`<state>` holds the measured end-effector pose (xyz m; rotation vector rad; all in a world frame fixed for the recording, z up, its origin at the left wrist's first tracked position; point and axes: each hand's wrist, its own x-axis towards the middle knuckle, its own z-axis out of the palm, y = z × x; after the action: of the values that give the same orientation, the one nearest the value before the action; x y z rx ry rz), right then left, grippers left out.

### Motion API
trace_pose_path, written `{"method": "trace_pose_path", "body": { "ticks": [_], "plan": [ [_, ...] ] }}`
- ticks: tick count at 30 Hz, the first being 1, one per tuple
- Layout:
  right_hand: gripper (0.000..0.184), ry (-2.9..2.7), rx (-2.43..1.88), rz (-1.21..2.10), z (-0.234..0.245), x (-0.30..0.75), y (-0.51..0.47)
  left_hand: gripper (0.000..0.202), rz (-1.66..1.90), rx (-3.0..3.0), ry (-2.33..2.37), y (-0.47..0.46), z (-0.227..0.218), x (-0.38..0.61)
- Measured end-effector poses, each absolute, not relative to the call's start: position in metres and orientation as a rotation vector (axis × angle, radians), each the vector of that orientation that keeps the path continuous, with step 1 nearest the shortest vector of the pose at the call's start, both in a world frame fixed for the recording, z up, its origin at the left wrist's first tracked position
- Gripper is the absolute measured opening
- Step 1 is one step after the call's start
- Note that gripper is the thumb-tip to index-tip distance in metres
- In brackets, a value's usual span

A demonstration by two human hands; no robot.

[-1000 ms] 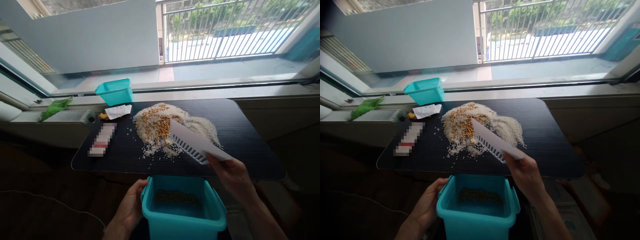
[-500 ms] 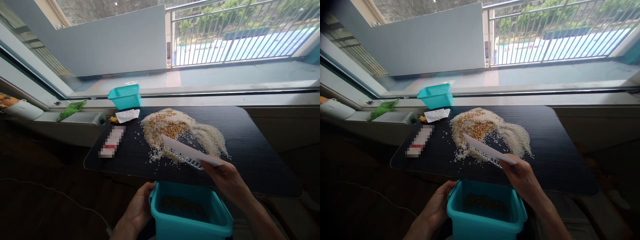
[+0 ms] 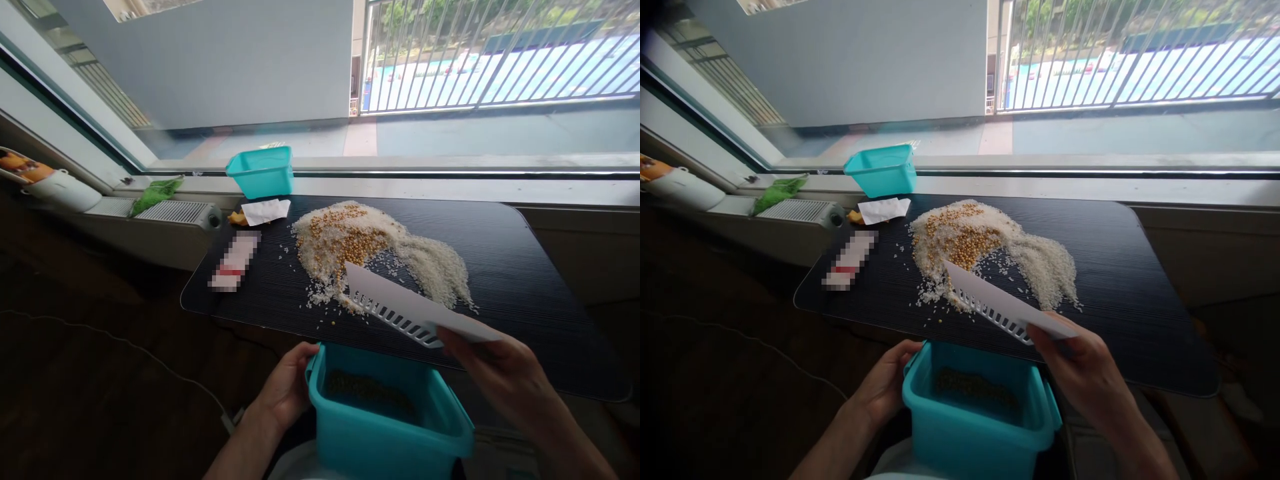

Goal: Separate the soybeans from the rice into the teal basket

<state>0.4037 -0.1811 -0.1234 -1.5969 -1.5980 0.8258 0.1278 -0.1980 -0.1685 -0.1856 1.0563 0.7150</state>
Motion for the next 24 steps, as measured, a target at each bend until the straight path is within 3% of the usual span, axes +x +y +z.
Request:
{"method": "trace_pose_path", "body": {
  "ticks": [11, 24],
  "plan": [
    [0.033, -1.609, -1.610, 0.772, -0.128, 0.404, -0.190, 0.013, 0.738, -0.156, 1.045, -0.199, -0.171, 0.118],
    [0.024, -1.664, -1.618, 0.787, -0.120, 0.391, -0.175, 0.010, 0.736, -0.143, 1.022, -0.200, -0.172, 0.113]
  ]
}}
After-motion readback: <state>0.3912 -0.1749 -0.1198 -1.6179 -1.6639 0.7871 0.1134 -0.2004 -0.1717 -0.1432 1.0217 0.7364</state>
